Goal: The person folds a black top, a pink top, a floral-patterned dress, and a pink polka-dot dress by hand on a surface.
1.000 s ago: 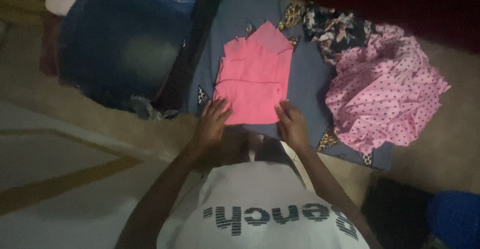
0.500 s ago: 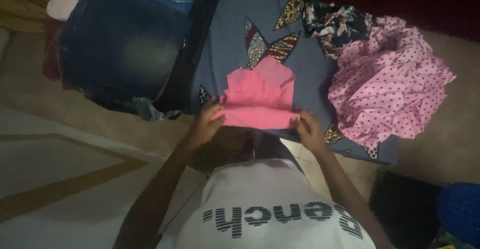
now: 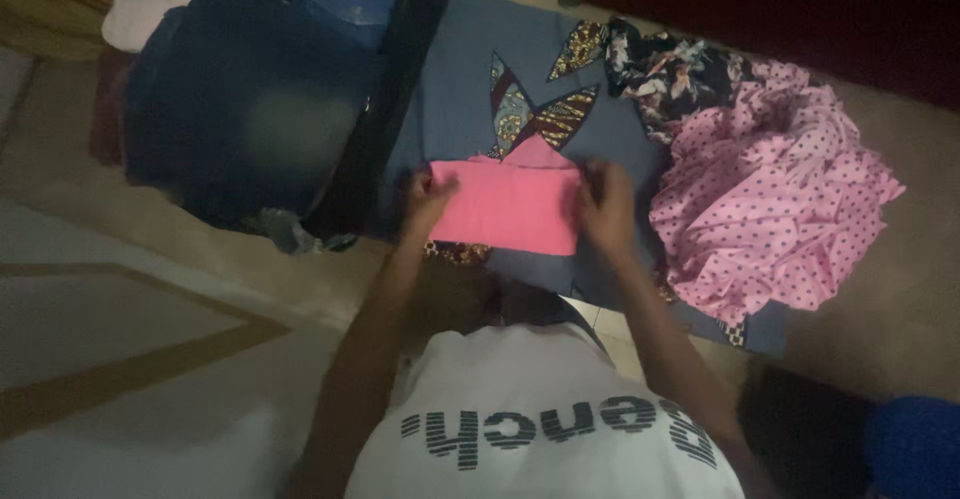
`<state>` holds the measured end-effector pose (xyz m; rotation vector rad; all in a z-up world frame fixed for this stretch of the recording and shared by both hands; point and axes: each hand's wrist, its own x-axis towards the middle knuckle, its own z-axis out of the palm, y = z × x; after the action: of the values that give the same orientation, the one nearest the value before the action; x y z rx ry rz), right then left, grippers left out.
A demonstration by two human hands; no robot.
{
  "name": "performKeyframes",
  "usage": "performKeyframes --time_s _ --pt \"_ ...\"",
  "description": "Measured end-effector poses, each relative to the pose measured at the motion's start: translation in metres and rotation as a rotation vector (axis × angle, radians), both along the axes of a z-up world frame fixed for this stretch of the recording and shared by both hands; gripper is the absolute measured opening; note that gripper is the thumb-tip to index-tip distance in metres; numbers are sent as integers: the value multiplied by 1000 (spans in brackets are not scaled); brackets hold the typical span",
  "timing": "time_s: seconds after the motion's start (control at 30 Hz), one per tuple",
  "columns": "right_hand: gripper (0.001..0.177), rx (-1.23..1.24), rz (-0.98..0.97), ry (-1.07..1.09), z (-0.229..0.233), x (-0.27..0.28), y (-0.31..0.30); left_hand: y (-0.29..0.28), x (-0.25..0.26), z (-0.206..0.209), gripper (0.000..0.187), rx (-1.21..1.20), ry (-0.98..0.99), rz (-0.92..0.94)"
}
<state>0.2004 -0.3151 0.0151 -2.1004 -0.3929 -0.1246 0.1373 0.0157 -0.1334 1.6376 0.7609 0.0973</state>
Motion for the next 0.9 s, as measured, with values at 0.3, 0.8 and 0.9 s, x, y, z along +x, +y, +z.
performKeyframes --time_s 0.3,0.8,0.9 --pt "57 -222 -183 -3 -57 -34 3 -29 -22 55 46 -809 -51 -244" --pt "70 1303 188 1092 6 -22 42 -112 11 159 55 -1099 -107 -324" --pt "55 1427 362 1067 -12 -13 33 -123 17 158 60 -1158 -82 -319"
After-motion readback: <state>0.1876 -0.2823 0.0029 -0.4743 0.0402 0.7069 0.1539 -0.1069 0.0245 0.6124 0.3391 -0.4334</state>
